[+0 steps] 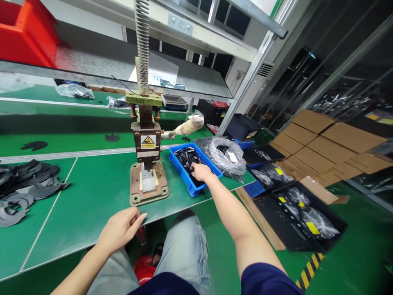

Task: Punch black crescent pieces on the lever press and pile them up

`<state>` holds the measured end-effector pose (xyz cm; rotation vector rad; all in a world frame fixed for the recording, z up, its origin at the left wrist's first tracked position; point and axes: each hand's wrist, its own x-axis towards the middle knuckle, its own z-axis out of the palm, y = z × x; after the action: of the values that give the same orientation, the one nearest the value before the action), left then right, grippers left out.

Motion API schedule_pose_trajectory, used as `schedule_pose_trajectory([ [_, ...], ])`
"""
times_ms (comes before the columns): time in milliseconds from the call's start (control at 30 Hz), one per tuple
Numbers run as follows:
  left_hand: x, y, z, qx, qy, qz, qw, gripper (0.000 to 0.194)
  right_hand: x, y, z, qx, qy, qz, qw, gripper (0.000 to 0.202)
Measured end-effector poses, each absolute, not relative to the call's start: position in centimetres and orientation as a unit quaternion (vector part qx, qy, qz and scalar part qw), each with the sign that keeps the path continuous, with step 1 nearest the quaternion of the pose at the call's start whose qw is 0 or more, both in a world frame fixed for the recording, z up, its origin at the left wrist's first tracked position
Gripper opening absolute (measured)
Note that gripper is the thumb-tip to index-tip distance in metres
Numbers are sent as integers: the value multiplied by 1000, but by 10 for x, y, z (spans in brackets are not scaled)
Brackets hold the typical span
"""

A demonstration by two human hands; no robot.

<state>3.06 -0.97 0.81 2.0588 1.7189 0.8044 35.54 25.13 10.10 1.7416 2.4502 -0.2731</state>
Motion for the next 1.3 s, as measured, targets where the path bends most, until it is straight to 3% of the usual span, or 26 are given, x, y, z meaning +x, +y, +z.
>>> schedule_pose_trajectory([
  [200, 30, -9, 8, 728, 602, 285, 164, 43, 366, 247, 110, 605, 790, -86, -45, 34],
  [300, 29, -9, 10, 723, 602, 291, 176, 42, 378, 236, 118, 590, 789, -96, -143, 18],
  [600, 37, -12, 29, 631, 601, 390, 296, 33, 357, 129, 92, 431, 760, -197, -444, 20],
  [733, 55, -17, 57, 641, 552, 441, 300, 23, 330, 88, 66, 360, 743, -271, -494, 14],
  [833, 65, -19, 74, 659, 517, 458, 297, 29, 315, 72, 55, 313, 717, -333, -526, 13],
  [1067, 74, -23, 78, 677, 487, 455, 313, 33, 302, 57, 41, 290, 719, -379, -505, 13],
  [1300, 67, -13, 80, 732, 437, 474, 220, 10, 296, 56, 45, 293, 747, -374, -465, 18],
])
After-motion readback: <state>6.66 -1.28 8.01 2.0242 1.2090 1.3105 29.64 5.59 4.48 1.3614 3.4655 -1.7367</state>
